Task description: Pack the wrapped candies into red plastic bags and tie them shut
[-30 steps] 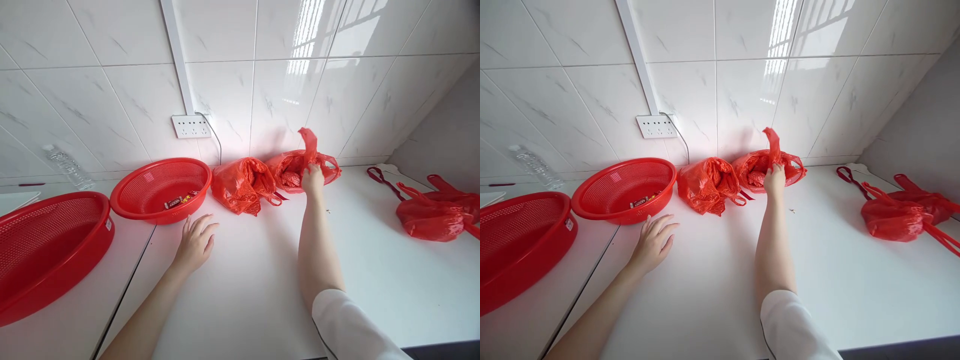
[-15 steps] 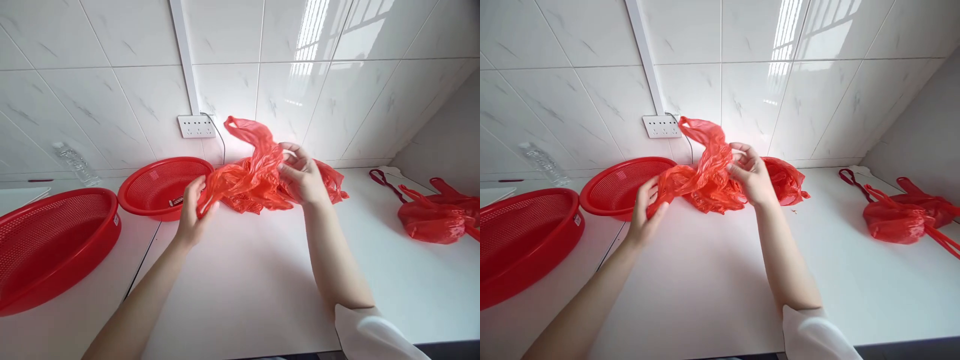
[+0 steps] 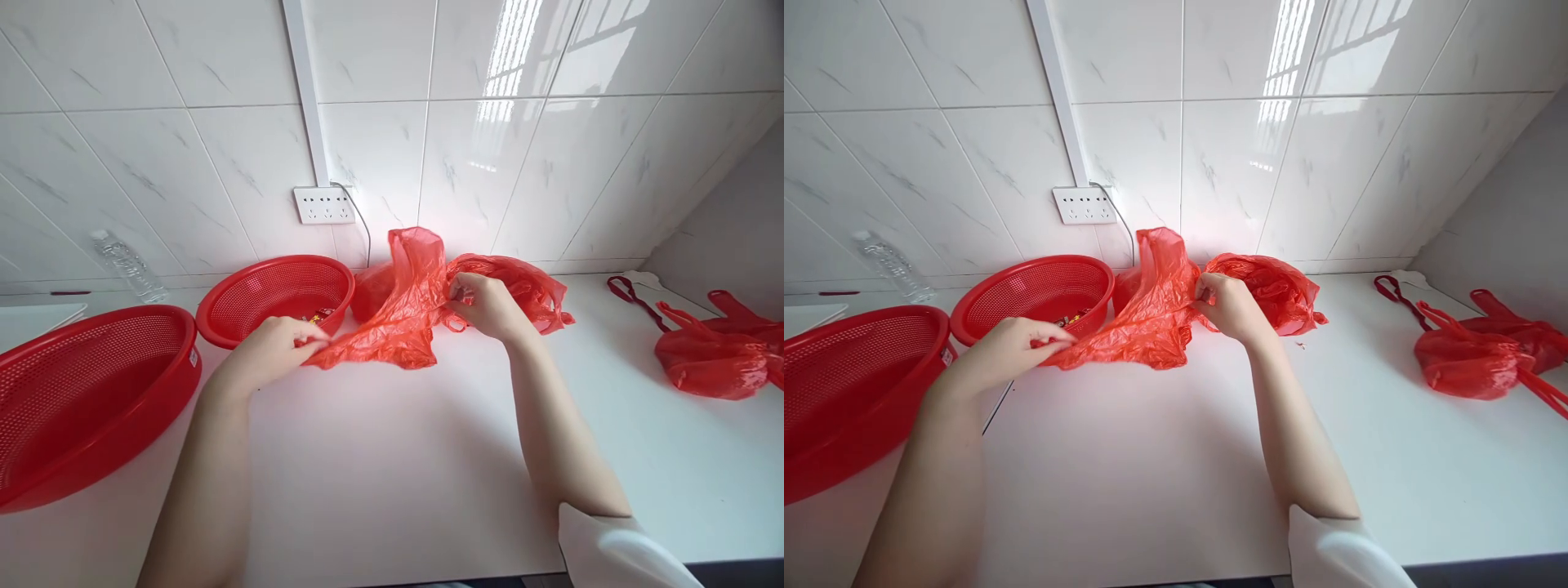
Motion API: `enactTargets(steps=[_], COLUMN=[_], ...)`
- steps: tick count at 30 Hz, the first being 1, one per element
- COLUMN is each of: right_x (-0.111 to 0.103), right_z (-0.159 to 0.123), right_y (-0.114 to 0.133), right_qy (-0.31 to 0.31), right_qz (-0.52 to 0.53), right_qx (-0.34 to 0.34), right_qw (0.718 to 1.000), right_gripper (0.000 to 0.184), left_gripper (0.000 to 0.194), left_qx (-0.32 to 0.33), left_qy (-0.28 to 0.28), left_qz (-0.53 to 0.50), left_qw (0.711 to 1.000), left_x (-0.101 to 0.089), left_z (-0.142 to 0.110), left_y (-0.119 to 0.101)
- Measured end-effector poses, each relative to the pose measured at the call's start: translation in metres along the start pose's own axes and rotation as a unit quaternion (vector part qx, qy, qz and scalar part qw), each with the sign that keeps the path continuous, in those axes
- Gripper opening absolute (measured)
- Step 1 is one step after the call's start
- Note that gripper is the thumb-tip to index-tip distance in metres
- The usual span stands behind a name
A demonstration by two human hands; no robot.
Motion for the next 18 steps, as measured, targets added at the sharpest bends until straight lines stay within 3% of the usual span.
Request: enactTargets(steps=[2, 3, 7, 10, 14, 16, 18], right_x=[0.007, 0.012, 0.024, 0.026, 0.026, 0.030, 0.032], right_z=[-0.001, -0.001, -0.003, -0.002, -0.001, -0.005, -0.015], right_y=[0.004, 0.009, 0.035, 0.043, 0.030, 0.014, 0.003], right_qy=[0.029, 0.041, 0.041, 0.026, 0.006, 0.045, 0.107], right_qz=[-0.014, -0.008, 0.038, 0.044, -0.060, -0.146, -0.210], right_qx=[-0.018, -0.033, -0.096, -0.111, -0.086, -0.033, 0.028], right_qw=[0.999, 0.999, 0.994, 0.992, 0.994, 0.988, 0.971], right_gripper=[0.008, 0.009, 0.008, 0.007, 0.012, 0.016, 0.022], left_gripper=[0.022, 0.024, 0.039, 0.028, 0.021, 0.022, 0.030], left_qx=[-0.010, -0.002, 0.056, 0.102, 0.138, 0.172, 0.201], left_qy=[0.061, 0.058, -0.031, -0.070, -0.191, -0.159, -0.068], left_qz=[0.050, 0.068, 0.073, 0.101, 0.139, 0.128, 0.133], left_qw=[0.997, 0.996, 0.995, 0.987, 0.962, 0.964, 0.968], left_x=[0.005, 0.005, 0.014, 0.026, 0.011, 0.013, 0.028], left_z=[-0.006, -0.007, -0.002, 0.003, 0.000, -0.003, -0.006], left_y=[0.003, -0.001, -0.029, -0.046, -0.056, -0.061, -0.068])
Point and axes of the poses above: each hand's wrist, its own z-axis towards the middle knuckle, its own x-axis out of the palm, y = z × x, the point moved 8 cm from there along z, towards the middle knuckle, and after that the axes turned 4 degrees about -z, right-handed, at the moved point
